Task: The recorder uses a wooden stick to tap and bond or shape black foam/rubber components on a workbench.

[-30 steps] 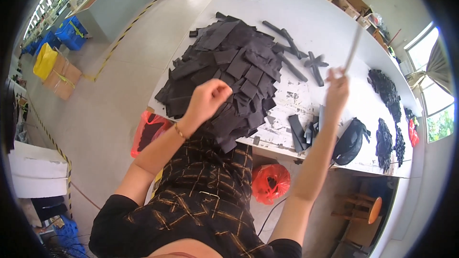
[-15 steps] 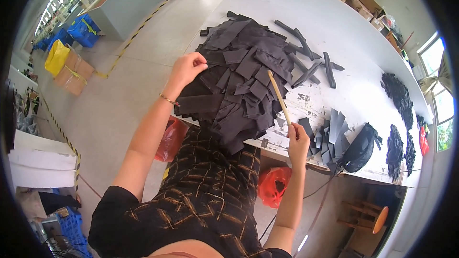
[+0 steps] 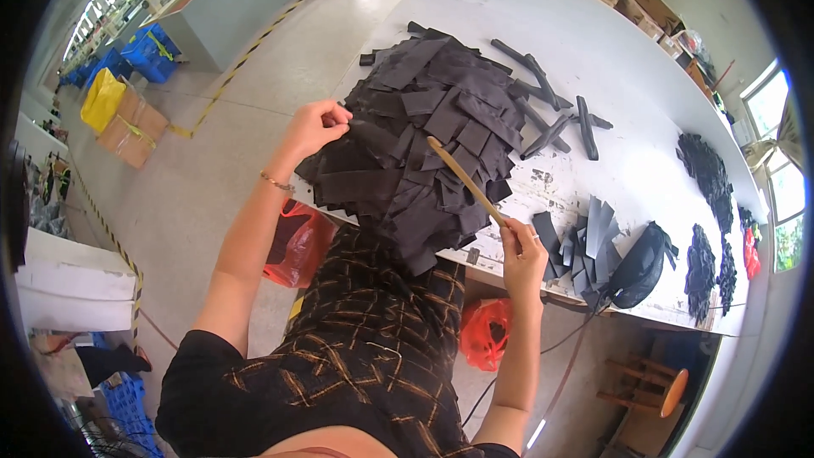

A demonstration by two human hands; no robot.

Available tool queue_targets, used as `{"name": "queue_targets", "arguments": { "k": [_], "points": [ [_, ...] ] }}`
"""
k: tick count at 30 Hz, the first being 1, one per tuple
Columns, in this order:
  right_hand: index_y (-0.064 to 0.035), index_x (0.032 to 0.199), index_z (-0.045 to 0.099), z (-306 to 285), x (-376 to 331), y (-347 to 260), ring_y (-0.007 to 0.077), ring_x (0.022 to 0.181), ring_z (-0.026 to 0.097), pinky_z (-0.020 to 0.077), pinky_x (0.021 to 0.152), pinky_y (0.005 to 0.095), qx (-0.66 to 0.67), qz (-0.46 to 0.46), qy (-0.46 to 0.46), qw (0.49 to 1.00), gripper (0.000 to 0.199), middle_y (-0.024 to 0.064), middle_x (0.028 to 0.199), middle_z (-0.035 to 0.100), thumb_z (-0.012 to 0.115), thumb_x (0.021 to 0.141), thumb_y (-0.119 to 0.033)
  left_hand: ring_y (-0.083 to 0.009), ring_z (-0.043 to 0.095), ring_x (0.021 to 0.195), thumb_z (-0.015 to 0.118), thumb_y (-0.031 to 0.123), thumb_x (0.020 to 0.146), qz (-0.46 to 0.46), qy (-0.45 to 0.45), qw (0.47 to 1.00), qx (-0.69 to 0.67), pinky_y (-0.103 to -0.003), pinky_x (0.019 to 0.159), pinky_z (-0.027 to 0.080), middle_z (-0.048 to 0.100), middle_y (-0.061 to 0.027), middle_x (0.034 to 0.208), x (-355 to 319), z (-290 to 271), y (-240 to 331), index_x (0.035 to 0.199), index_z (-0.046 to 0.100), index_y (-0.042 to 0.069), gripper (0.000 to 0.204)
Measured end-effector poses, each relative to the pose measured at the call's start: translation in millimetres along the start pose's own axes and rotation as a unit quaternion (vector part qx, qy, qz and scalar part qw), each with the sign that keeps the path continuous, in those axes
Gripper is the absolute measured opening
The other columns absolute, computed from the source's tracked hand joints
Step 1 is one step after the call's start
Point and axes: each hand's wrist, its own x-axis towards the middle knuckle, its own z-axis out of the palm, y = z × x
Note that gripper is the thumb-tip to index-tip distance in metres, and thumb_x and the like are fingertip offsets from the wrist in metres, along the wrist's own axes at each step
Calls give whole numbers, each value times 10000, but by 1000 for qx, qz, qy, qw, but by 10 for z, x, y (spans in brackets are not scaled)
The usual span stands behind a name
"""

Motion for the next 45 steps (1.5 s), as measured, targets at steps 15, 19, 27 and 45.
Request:
{"name": "queue_targets", "arguments": {
  "k": [15,19,27,45],
  "points": [
    [-101,994,699,-107,91,-440,226,712,575,442,643,351,-169,-267,45,948,191,45,825,607,718,812,-47,-105,583,830,585,-53,818,-36,-73,986,-147,-254,760,487,677,-128,1052,-252,-314,-78,882,597,17,96],
    [-82,988,694,-53,52,-418,234,729,586,454,664,352,-152,-238,48,958,174,55,819,615,704,822,-34,-163,572,896,467,-8,871,14,-16,999,-27,-284,828,461,652,-101,1051,-293,10,-102,1121,616,10,292],
    [-60,973,692,-102,1,-330,248,708,587,464,650,359,-148,-203,52,967,143,78,795,613,688,836,-16,-88,582,817,612,247,955,-8,-63,994,-91,-252,759,463,680,-20,906,-229,218,-122,1024,681,1,264],
    [-85,992,688,-94,35,-428,245,746,602,468,670,365,-161,-244,19,956,169,61,824,609,698,827,-50,-80,578,757,784,92,786,18,-158,972,-176,-242,687,455,657,25,837,-276,47,321,887,765,65,106]
  ]
}}
